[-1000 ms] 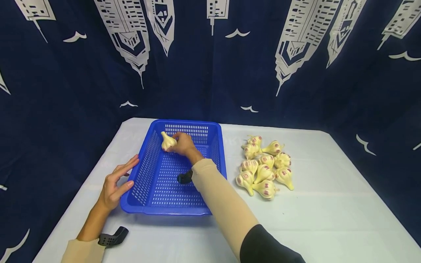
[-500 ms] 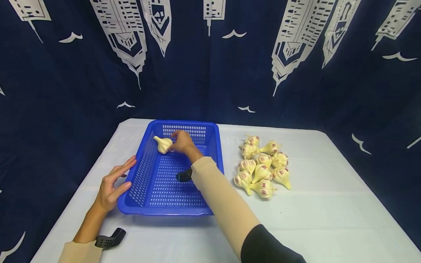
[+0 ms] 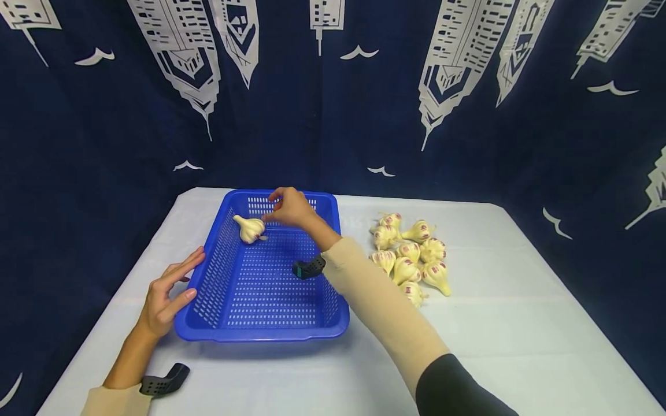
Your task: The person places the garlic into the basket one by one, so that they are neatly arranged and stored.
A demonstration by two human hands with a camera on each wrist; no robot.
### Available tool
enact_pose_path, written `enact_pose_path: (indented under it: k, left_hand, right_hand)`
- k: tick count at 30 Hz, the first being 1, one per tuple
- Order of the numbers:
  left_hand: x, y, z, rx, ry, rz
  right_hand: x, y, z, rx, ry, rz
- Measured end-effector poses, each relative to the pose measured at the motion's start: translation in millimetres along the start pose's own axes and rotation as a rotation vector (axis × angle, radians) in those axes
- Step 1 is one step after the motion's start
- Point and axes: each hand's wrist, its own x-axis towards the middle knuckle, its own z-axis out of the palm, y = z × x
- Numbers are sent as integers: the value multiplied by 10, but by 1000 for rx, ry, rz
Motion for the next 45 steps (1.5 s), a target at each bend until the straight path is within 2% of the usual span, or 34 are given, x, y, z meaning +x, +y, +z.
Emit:
enact_pose_path:
  k: [4, 8, 11, 16, 23, 33, 45]
  left_hand:
    - [9, -2, -9, -5, 5, -3]
    - [-6, -8, -16, -7, 7, -8]
    - [-25, -16, -15, -9, 7, -12]
    - [-56, -24, -5, -13, 4, -10]
    - [-40, -7, -10, -35, 11, 2]
    - [-41, 8, 13, -55, 18, 9]
    - [-14, 9, 46, -53, 12, 6]
  right_hand:
    - [-143, -28, -116, 14, -28, -52]
    - [-287, 29, -191, 21, -56, -60]
    - [-383, 115, -241, 27, -44, -61]
    - [-549, 286, -377, 49, 21, -129]
    - [-798, 528, -655, 97, 164, -202]
    - [-1202, 899, -906, 92, 235, -171]
    - [-1666, 1390, -1092, 63, 242, -94]
